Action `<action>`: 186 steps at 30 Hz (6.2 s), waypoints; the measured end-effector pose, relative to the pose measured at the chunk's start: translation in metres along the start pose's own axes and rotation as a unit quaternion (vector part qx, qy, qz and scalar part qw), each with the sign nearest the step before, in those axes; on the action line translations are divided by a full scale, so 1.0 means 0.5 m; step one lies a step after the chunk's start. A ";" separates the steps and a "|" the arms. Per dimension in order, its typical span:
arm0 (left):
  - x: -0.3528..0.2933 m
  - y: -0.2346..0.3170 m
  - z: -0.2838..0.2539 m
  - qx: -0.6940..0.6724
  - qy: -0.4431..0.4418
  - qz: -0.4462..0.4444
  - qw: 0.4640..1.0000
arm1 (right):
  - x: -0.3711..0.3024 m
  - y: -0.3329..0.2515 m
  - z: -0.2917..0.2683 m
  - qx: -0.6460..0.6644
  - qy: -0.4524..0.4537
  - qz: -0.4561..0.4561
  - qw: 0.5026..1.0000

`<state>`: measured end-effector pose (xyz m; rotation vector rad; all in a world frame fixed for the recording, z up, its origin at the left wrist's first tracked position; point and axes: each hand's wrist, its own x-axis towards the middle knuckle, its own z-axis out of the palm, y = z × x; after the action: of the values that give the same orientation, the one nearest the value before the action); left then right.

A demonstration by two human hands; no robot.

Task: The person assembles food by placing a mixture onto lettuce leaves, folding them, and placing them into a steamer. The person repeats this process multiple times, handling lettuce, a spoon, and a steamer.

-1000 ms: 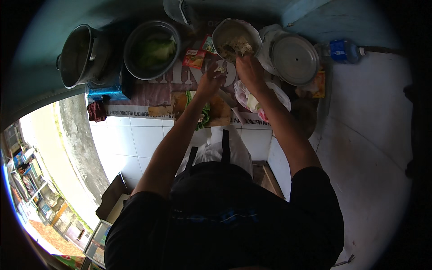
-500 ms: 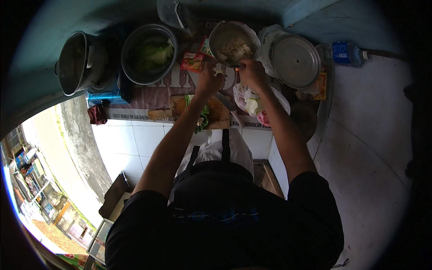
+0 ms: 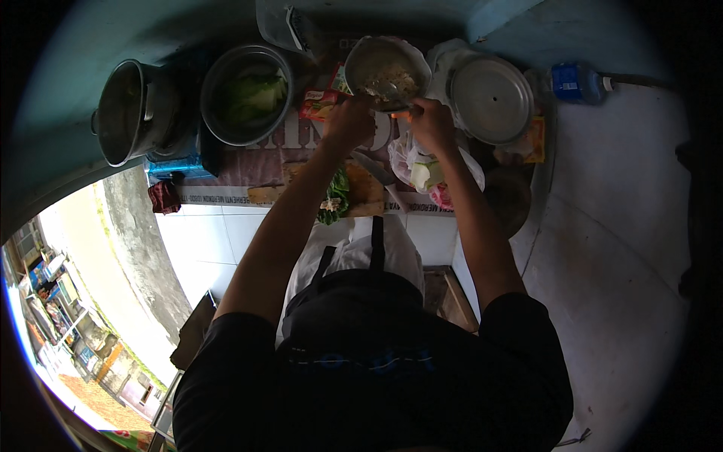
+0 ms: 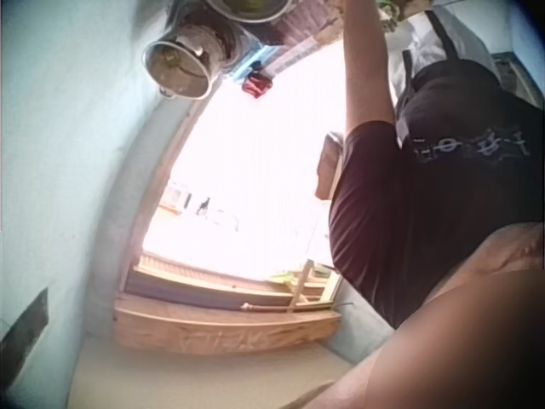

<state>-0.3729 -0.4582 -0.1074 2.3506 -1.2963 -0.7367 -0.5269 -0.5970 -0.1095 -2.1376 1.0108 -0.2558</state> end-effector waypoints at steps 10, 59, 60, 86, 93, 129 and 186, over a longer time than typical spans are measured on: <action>0.025 -0.076 0.039 -0.073 0.088 -0.030 0.993 | 0.018 -0.062 0.024 -0.223 -0.022 -0.116 0.968; -0.154 -0.146 0.055 -0.360 0.112 -0.090 0.922 | 0.006 -0.024 -0.030 0.191 -0.158 0.208 0.946; -0.171 -0.158 0.054 -0.375 0.108 -0.103 0.915 | -0.005 -0.026 -0.034 0.168 -0.146 0.157 0.962; -0.435 -0.251 0.198 -0.113 0.197 0.006 0.974 | -0.433 -0.052 0.255 -0.032 -0.096 -0.034 0.994; -0.440 -0.264 0.214 -0.110 0.226 0.012 0.968 | -0.448 -0.058 0.250 0.004 -0.076 0.009 0.997; -0.444 -0.257 0.190 -0.089 0.186 0.083 0.975 | -0.478 -0.068 0.251 -0.069 -0.044 -0.015 0.997; -0.431 -0.236 0.223 -0.081 0.237 -0.004 0.968 | -0.488 -0.046 0.259 -0.010 -0.025 0.022 0.999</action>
<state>-0.4560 -0.2195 -0.2016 2.2144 -0.9776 -0.2423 -0.6170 -0.3386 -0.1530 -2.1274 1.0341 -0.1707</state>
